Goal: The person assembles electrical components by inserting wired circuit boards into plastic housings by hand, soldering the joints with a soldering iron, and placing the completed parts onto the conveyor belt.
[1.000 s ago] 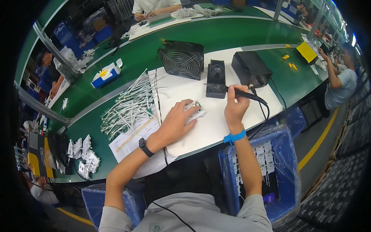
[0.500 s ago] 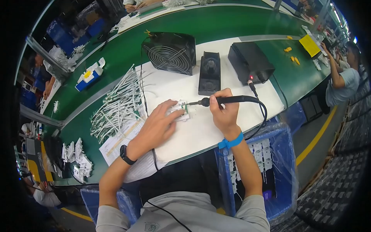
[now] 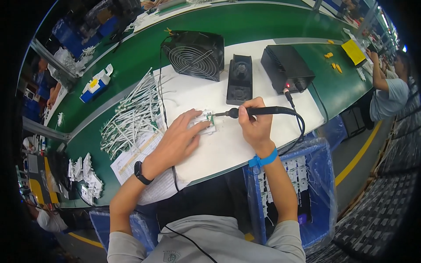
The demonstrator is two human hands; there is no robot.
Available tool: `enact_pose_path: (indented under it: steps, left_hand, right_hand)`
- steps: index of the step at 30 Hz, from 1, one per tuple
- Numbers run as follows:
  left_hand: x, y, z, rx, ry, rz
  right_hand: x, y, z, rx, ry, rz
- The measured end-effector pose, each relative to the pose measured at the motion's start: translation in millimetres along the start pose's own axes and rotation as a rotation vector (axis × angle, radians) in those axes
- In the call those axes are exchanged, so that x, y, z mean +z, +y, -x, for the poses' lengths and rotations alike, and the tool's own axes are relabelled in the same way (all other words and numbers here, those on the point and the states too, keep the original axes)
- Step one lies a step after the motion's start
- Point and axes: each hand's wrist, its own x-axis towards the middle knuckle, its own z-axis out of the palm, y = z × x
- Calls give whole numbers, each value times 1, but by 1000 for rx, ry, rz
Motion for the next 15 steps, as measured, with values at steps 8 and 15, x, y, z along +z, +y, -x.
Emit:
enact_pose_path:
  steps: [8,15]
  left_hand:
    - [2,0,2,12,16,-29]
    - [3,0,2,5,19,-42]
  right_hand:
    - [0,-2,-1,-3,-2,16]
    - [1,-3,-2,23,-25,-37]
